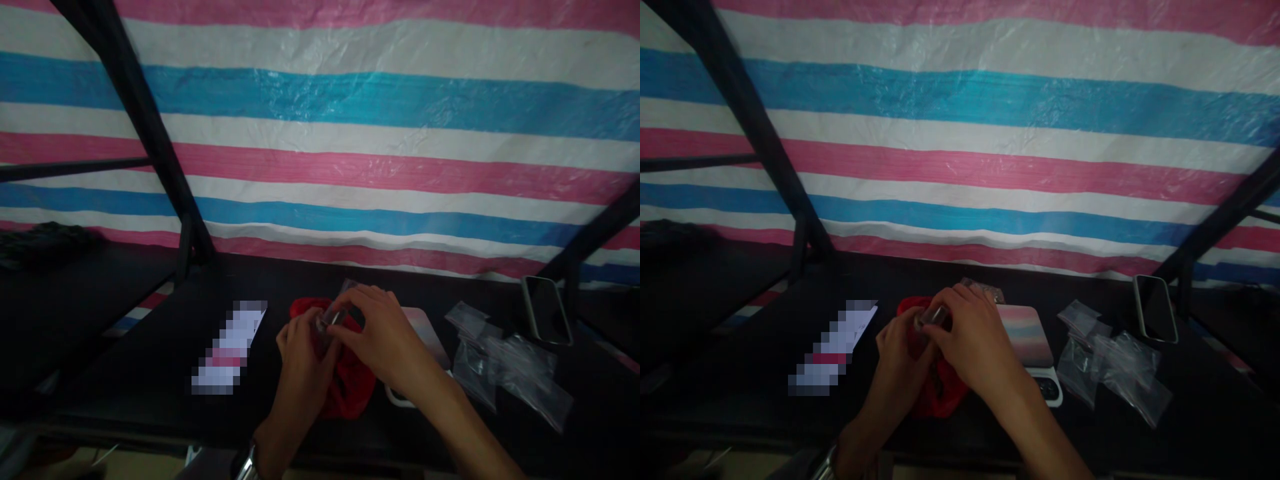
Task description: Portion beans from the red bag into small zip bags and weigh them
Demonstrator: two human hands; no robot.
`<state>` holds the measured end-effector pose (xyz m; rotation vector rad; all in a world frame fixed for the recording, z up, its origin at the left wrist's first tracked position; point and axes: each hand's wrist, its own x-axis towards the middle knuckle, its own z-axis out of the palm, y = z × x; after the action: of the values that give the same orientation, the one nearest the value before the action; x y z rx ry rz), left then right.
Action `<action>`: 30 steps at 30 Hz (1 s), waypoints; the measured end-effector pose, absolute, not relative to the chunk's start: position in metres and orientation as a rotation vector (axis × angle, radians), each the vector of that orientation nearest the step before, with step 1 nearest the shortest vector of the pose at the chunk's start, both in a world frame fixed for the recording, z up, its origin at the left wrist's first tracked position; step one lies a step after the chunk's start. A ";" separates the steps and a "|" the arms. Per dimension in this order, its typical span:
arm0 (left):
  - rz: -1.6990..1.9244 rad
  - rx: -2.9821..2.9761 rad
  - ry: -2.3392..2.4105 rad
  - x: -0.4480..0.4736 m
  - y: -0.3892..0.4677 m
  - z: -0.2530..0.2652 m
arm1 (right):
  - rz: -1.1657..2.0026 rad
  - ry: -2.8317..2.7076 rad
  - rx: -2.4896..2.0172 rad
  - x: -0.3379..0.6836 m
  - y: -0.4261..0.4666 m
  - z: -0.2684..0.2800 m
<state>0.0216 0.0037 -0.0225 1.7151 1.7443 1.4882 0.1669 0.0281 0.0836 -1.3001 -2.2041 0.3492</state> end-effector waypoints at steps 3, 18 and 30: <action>1.475 1.543 1.728 0.022 0.001 -0.019 | 0.330 -2.223 -1.198 0.165 0.025 0.084; 1.644 1.423 1.647 0.016 0.000 -0.006 | 0.478 -1.904 -1.137 0.173 0.033 0.070; 1.206 1.722 1.574 0.004 -0.057 -0.023 | 0.523 -2.621 -1.247 0.191 0.025 0.051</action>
<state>0.0036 -0.0568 -0.0226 1.7216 1.5740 1.2059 0.1905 0.0253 0.0513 -1.2470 -2.6208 0.5229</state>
